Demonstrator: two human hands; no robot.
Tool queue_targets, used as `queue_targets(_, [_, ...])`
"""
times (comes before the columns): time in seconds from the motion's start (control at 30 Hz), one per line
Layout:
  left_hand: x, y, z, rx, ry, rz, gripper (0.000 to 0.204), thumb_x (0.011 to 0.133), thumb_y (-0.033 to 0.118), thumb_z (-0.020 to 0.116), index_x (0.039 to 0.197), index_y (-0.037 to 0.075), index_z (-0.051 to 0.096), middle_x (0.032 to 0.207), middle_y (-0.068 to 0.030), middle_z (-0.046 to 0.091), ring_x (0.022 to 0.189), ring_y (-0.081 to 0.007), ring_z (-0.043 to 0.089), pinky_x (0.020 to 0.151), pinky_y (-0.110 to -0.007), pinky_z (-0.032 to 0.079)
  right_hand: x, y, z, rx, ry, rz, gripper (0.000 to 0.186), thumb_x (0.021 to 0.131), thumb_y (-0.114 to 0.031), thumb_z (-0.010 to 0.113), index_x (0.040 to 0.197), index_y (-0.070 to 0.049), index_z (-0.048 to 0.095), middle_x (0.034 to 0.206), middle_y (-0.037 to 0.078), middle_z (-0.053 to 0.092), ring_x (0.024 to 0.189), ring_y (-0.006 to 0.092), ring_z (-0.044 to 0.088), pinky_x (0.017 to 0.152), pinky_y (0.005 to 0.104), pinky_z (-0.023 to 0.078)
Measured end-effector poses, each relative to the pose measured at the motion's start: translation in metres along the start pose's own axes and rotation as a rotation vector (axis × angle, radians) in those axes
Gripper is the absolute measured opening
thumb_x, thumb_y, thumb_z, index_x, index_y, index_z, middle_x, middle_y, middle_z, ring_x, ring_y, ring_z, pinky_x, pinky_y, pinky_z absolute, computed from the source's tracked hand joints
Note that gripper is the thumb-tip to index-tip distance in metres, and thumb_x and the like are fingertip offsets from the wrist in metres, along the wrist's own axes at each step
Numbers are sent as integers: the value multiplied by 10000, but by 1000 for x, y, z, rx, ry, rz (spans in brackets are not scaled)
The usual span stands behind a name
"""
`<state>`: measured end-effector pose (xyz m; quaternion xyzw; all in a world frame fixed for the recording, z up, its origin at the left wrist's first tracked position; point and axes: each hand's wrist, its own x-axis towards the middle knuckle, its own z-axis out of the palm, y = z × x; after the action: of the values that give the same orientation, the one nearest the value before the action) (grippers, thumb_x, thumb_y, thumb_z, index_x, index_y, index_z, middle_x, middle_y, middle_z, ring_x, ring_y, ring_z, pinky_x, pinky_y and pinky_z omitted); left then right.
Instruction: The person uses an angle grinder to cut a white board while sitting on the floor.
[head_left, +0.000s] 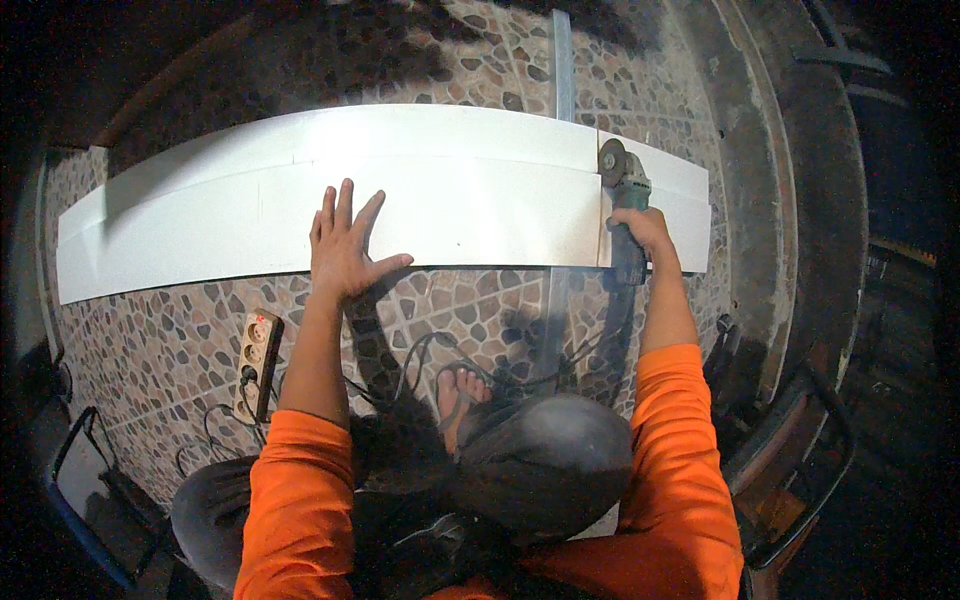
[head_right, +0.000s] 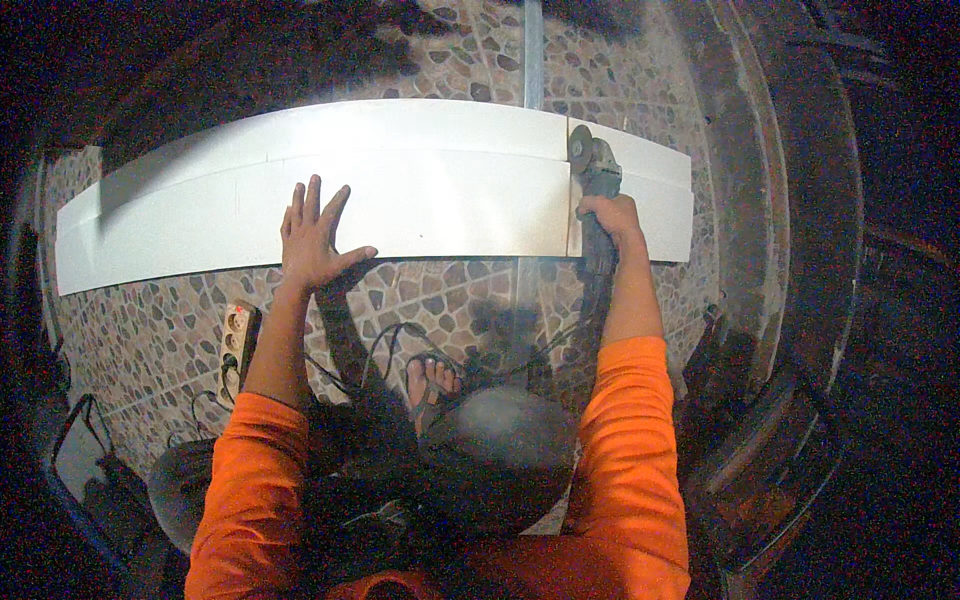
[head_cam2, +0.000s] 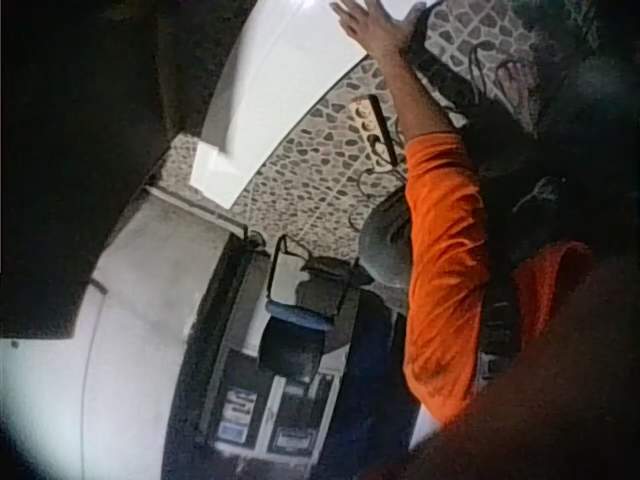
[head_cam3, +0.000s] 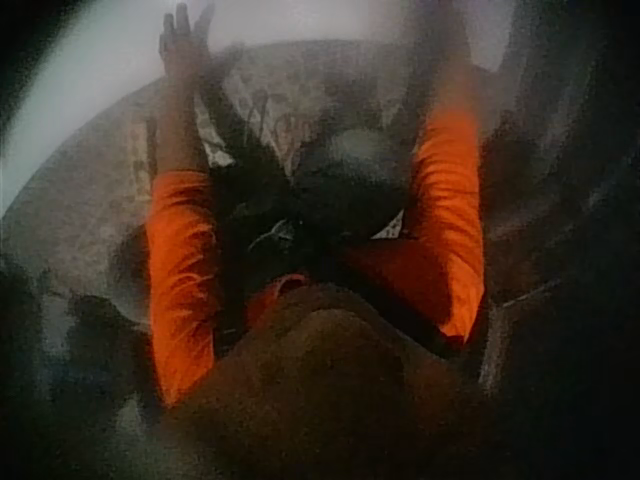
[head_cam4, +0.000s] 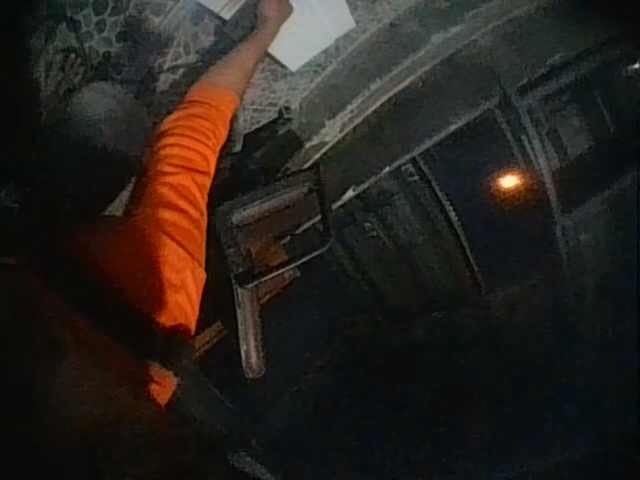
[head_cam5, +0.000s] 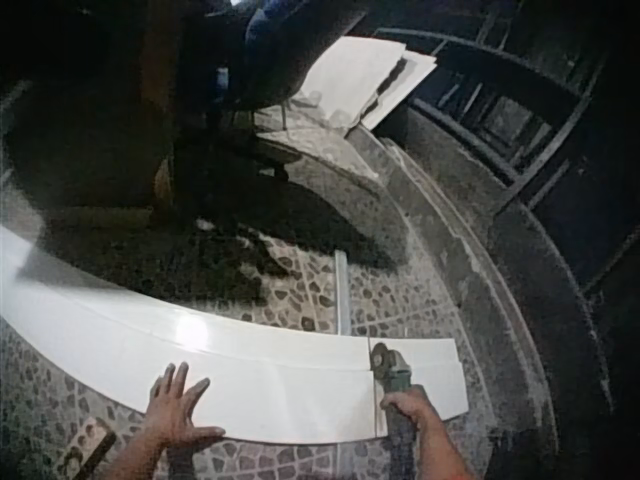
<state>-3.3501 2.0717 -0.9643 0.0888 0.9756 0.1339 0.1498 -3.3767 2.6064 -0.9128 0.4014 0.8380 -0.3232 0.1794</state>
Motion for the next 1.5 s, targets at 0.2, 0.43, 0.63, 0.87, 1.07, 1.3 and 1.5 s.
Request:
queue_targets(0.2, [-1,-2,-4,-23,-5,3,1206,692,907,762,1705,373,383,1847,-142,101,1699,-389,72,1343,-602,153,-10,-13,-1,16,-33,16,521,621,-263,882,944,123,746,894,176,756,712,277,728,635,442,578])
queue_targets(0.43, [16,7,-13,-102,90,-51,1150,743,795,807,1700,294,413,1822,-236,123,1683,-460,77,1334,-608,162,-14,-13,0,35,-21,14,515,625,-274,874,949,108,756,903,172,760,702,276,722,648,430,583])
queue_targets(0.63, [45,-13,-46,-26,54,-217,1117,775,739,811,1707,277,404,1816,-259,119,1679,-484,56,1339,-599,146,-18,-14,2,58,-30,27,499,649,-262,867,988,89,767,909,163,763,706,267,722,657,411,582])
queue_targets(0.87, [46,-35,-37,-57,-3,-207,1316,671,855,819,1747,333,270,1818,-271,49,1665,-535,2,1284,-740,114,-9,-11,-1,26,-44,86,510,626,-268,873,1013,52,781,945,155,783,787,272,740,715,418,589])
queue_targets(1.07, [48,-40,-38,-79,-45,-197,1361,644,887,810,1751,320,260,1814,-280,38,1656,-556,-20,1268,-767,105,-13,-23,0,-11,-59,99,489,638,-273,866,1017,26,791,948,149,784,793,276,741,731,424,592])
queue_targets(1.3, [49,-37,-40,-92,-49,-199,1370,645,863,831,1755,312,247,1818,-269,14,1657,-553,-39,1273,-760,97,-32,-40,0,21,-28,84,519,643,-271,848,1015,79,759,950,157,764,813,280,742,747,416,589])
queue_targets(1.5, [49,-37,-37,-94,-55,-195,1364,653,858,830,1756,313,241,1820,-263,1,1659,-546,-49,1281,-753,86,-20,-31,-7,24,-79,119,507,639,-244,856,1010,86,754,943,160,765,791,286,742,716,413,595])
